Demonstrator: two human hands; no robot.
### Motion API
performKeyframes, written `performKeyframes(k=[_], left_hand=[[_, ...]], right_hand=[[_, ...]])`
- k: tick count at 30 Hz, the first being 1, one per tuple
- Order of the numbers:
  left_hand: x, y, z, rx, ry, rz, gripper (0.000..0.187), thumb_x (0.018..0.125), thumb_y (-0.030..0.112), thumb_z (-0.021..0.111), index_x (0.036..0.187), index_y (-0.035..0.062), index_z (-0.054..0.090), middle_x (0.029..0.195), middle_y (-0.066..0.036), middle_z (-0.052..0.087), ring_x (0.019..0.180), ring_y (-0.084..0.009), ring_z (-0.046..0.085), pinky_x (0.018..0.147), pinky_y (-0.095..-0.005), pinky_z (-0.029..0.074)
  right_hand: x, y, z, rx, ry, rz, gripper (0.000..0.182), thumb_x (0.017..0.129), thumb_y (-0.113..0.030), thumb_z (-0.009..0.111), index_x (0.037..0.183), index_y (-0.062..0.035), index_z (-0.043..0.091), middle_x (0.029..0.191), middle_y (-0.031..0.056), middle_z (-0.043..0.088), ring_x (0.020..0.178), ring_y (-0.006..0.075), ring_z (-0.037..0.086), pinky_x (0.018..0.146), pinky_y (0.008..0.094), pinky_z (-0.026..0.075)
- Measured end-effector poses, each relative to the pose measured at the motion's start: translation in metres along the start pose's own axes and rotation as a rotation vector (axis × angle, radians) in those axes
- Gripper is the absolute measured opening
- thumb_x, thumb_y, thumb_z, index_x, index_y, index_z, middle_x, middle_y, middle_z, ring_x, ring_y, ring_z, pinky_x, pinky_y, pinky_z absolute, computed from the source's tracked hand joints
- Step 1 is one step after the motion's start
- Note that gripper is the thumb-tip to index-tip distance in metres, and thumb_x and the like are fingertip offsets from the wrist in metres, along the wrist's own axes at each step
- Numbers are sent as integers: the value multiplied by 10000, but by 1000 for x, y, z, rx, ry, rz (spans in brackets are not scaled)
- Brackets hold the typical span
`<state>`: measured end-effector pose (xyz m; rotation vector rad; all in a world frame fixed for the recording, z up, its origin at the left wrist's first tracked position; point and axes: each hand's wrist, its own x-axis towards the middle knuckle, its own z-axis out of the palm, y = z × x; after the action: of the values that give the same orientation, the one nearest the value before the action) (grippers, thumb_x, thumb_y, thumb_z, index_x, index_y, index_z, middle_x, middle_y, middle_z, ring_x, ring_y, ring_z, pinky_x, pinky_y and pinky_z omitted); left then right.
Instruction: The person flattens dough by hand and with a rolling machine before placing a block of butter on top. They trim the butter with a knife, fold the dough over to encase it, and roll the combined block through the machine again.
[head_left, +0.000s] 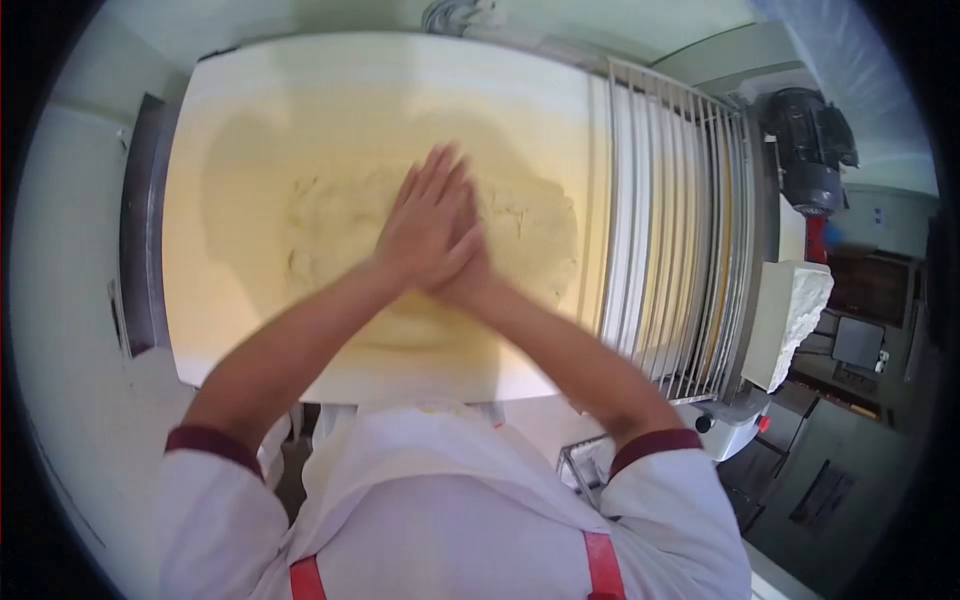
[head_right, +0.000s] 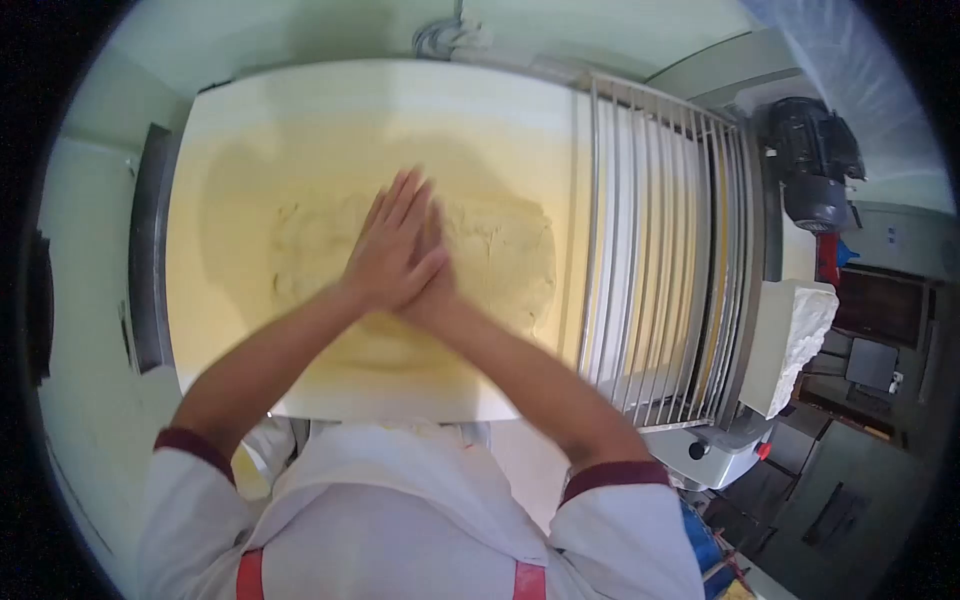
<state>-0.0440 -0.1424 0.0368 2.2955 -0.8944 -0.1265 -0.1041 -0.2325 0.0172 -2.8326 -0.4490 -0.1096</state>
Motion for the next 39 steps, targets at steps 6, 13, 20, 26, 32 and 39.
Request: performKeyframes(k=[6, 13, 20, 26, 32, 39], left_hand=[[68, 13, 63, 151, -47, 32, 729, 891, 365, 467, 1465, -18, 233, 1539, -235, 191, 1439, -398, 138, 1161, -530, 97], [40, 19, 46, 105, -58, 44, 737, 879, 371, 463, 1477, 8, 231, 1542, -224, 193, 1447, -381, 130, 1163, -520, 97], [-15, 56, 80, 81, -133, -59, 805, 850, 392, 506, 1482, -11, 213, 1544, -242, 181, 1450, -393, 119, 1162, -517, 88], [-14, 67, 70, -58, -16, -40, 793, 862, 371, 524, 1479, -18, 212, 1543, -244, 181, 1449, -392, 120, 1166, -500, 88], [70, 75, 89, 25, 23, 112, 740, 884, 388, 483, 1489, 40, 237, 1552, -218, 176, 1450, -387, 117, 1160, -522, 88], [100, 69, 112, 187, -36, 98, 710, 895, 390, 461, 1484, 51, 255, 1545, -223, 191, 1458, -345, 116, 1165, -495, 99]], right_hand=[[28, 65, -2, -29, -111, 33, 836, 831, -454, 525, 1467, 0, 226, 1548, 210, 179, 1437, 389, 105, 1156, 547, 42], [1, 54, -10, -17, -38, 9, 826, 832, -436, 530, 1465, 2, 230, 1542, 218, 187, 1434, 391, 116, 1158, 539, 55], [-28, 52, -10, 22, -37, 98, 817, 832, -418, 535, 1464, 3, 234, 1537, 226, 195, 1431, 394, 128, 1160, 531, 68], [-60, 59, -19, 9, -10, 82, 809, 832, -403, 539, 1463, 4, 237, 1532, 232, 201, 1429, 396, 137, 1161, 523, 79], [-41, 119, -40, -65, -60, 78, 801, 833, -388, 544, 1462, 5, 241, 1527, 239, 208, 1426, 398, 147, 1162, 516, 90], [-29, 153, -39, -54, -66, 95, 792, 833, -371, 549, 1460, 6, 245, 1522, 247, 216, 1424, 401, 158, 1164, 508, 103]])
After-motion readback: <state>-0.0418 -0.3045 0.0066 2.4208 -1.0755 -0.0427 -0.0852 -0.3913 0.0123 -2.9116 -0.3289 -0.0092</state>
